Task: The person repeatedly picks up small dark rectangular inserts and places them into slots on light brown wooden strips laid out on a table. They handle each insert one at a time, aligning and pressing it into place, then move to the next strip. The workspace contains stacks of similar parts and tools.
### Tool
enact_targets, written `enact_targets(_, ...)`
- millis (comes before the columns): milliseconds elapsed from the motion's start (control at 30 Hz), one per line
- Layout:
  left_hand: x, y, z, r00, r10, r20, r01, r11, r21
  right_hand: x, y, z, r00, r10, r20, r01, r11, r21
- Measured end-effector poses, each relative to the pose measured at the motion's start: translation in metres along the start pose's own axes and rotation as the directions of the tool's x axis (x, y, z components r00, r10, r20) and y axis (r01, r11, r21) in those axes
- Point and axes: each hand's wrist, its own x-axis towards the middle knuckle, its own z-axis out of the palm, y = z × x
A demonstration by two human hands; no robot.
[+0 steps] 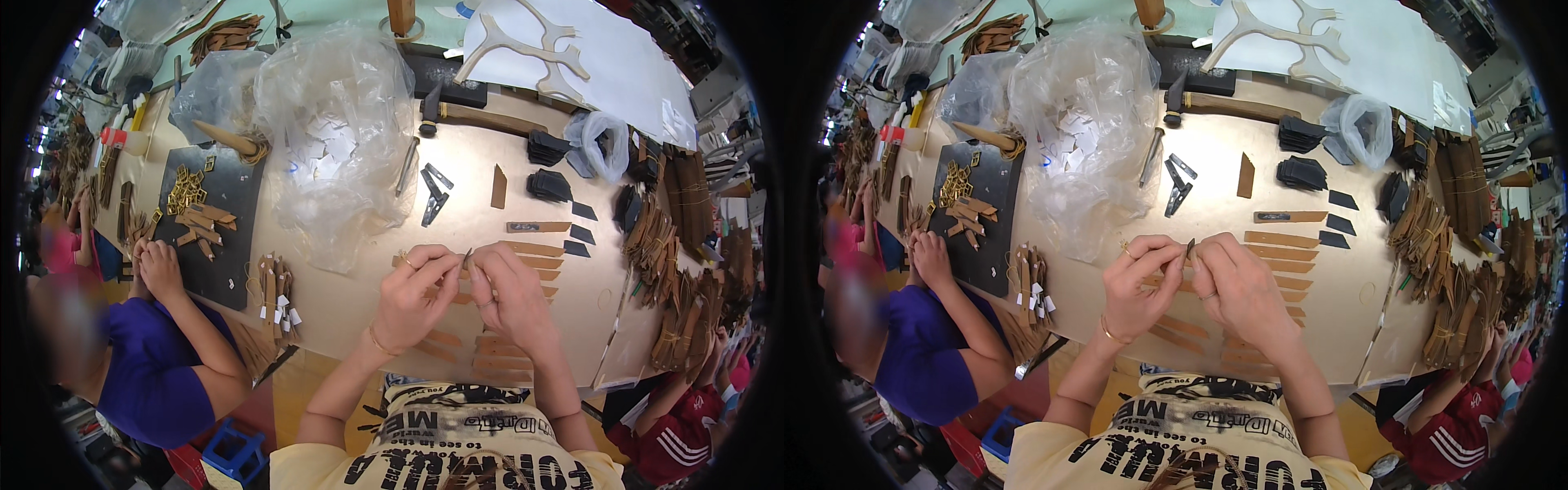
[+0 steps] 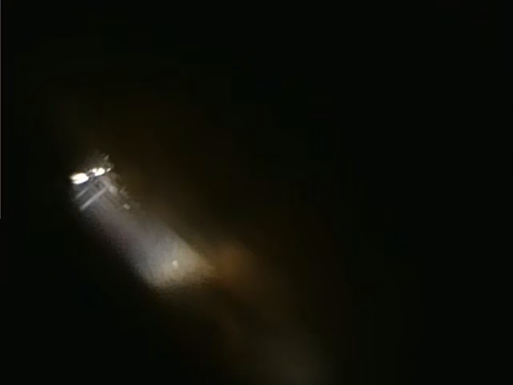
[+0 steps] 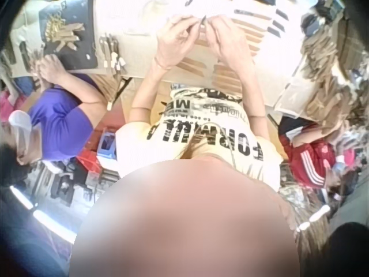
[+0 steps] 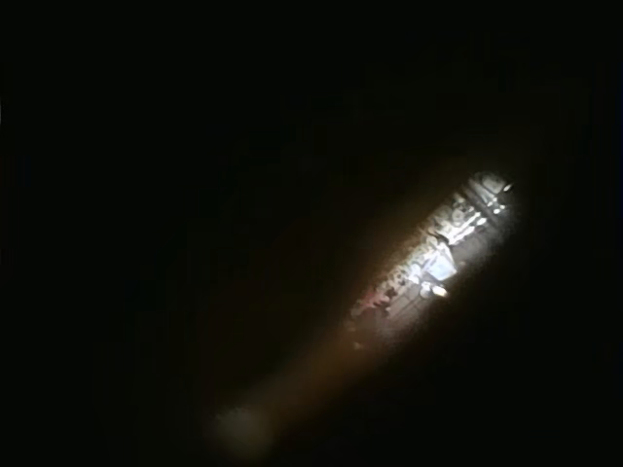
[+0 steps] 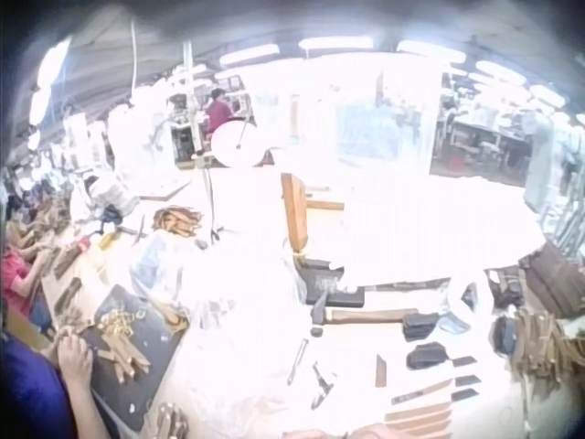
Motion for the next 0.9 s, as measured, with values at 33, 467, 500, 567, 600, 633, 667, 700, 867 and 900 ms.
enact_targets(33,0.0,0.001,0.001,1.0,-0.026,-0.007,0.026,1.0,-0.015,0.0,0.0,0.001,1.0,0.003,0.004,-0.003,1.0,-0.01)
enact_targets(467,-0.004,-0.005,0.01,0.989,-0.145,-0.02,0.143,0.987,-0.077,0.001,0.011,0.007,1.0,-0.002,-0.025,0.001,0.999,-0.037)
enact_targets(500,-0.005,-0.008,0.011,0.982,-0.186,-0.039,0.178,0.972,-0.155,0.001,0.014,0.009,0.999,0.031,-0.018,-0.031,0.999,0.019)
enact_targets(567,-0.004,-0.015,0.012,0.96,-0.272,-0.068,0.239,0.921,-0.307,0.003,0.023,0.011,0.993,0.113,-0.037,-0.104,0.978,0.181)
enact_targets(600,-0.004,-0.019,0.011,0.936,-0.335,-0.109,0.28,0.894,-0.35,0.005,0.029,0.013,0.989,0.145,-0.038,-0.13,0.956,0.263)
enact_targets(633,-0.003,-0.023,0.008,0.905,-0.399,-0.149,0.316,0.864,-0.391,0.01,0.035,0.016,0.975,0.221,-0.027,-0.205,0.939,0.275)
enact_targets(667,-0.004,-0.026,0.004,0.868,-0.461,-0.184,0.349,0.831,-0.434,0.016,0.042,0.021,0.958,0.287,-0.017,-0.271,0.92,0.285)
enact_targets(700,-0.005,-0.028,-0.002,0.857,-0.488,-0.168,0.365,0.803,-0.471,0.021,0.048,0.024,0.918,0.397,0.013,-0.385,0.88,0.277)
enact_targets(867,-0.015,-0.027,-0.02,0.821,-0.569,-0.052,0.439,0.687,-0.579,0.026,0.051,0.028,0.909,0.413,0.063,-0.404,0.908,-0.114)
enact_targets(900,-0.017,-0.025,-0.019,0.813,-0.582,-0.014,0.46,0.656,-0.599,0.024,0.049,0.026,0.901,0.429,0.069,-0.419,0.9,-0.117)
